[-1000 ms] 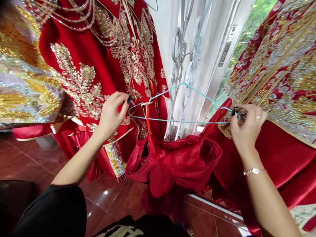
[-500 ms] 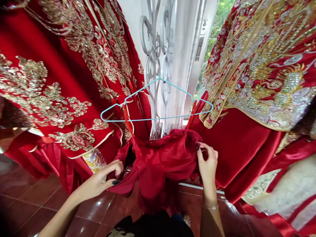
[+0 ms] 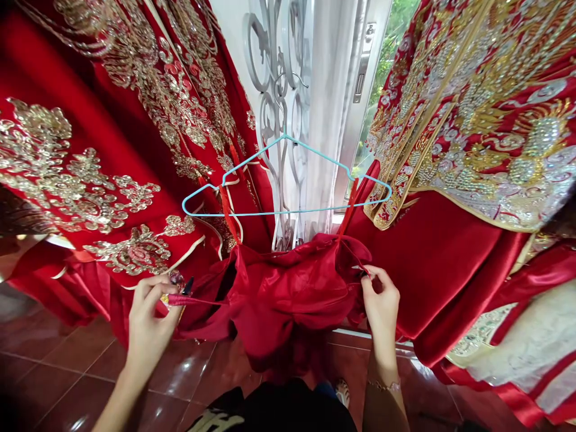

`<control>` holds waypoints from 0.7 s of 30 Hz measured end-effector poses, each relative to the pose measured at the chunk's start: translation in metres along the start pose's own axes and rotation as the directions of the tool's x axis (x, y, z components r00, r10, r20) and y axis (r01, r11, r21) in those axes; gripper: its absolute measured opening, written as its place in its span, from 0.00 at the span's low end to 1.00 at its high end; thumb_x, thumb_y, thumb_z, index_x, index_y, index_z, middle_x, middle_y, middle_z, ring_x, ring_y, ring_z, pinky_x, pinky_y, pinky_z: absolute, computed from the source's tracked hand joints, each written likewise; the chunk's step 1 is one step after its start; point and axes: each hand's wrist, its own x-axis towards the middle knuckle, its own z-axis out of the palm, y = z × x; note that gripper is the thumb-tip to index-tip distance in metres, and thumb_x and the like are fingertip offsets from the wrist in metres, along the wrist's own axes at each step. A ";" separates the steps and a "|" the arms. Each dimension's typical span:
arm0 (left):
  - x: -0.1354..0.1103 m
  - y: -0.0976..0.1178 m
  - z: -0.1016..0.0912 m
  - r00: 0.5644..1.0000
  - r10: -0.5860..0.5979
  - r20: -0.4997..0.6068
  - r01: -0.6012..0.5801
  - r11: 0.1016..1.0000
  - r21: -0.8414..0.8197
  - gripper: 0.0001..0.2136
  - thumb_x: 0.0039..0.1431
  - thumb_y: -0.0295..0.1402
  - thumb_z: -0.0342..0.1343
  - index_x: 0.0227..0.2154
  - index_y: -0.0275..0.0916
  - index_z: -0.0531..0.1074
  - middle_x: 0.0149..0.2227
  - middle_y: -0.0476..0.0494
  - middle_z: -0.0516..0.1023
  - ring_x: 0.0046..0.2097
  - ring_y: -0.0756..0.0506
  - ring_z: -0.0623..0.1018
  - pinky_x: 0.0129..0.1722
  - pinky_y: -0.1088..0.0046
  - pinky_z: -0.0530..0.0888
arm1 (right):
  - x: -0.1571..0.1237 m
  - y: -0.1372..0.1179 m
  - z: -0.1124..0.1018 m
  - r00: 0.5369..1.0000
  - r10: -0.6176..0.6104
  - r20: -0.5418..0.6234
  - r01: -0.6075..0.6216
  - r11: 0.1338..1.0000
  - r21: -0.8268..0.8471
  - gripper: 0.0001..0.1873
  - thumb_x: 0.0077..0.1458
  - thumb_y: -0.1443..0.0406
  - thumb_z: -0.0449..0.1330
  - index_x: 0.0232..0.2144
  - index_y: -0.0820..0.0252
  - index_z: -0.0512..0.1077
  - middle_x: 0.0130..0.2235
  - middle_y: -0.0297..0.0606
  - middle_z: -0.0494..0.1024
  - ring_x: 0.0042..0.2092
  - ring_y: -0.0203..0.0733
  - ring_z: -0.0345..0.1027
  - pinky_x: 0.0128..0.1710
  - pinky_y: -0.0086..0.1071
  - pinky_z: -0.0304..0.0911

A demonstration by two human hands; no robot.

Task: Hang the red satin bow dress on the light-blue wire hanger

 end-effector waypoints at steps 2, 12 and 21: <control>-0.011 0.002 0.006 0.970 -0.190 -0.149 0.183 0.981 -0.060 0.01 0.59 0.33 0.54 0.33 0.43 0.68 0.40 0.43 0.67 0.46 0.40 0.72 0.46 0.62 0.71 | -0.007 -0.008 0.003 0.988 0.136 0.068 -0.148 0.963 0.223 0.15 0.44 0.58 0.64 0.36 0.57 0.74 0.30 0.35 0.77 0.32 0.41 0.70 0.37 0.36 0.65; 0.005 0.000 -0.007 0.757 -0.613 0.227 0.616 0.551 -0.563 0.21 0.44 0.41 0.67 0.40 0.43 0.68 0.19 0.55 0.76 0.26 0.40 0.81 0.28 0.64 0.77 | -0.031 -0.021 0.001 1.000 -0.012 0.015 0.003 0.857 0.516 0.25 0.51 0.61 0.62 0.53 0.47 0.66 0.51 0.39 0.75 0.56 0.48 0.72 0.59 0.50 0.63; 0.090 -0.003 0.004 0.881 -0.445 0.162 0.436 0.629 -0.643 0.16 0.52 0.45 0.65 0.36 0.49 0.64 0.36 0.61 0.82 0.49 0.39 0.82 0.30 0.61 0.81 | 0.074 -0.032 0.000 0.875 -0.466 -0.134 0.483 0.811 0.331 0.41 0.45 0.62 0.65 0.59 0.37 0.54 0.72 0.39 0.42 0.56 0.50 0.72 0.54 0.51 0.68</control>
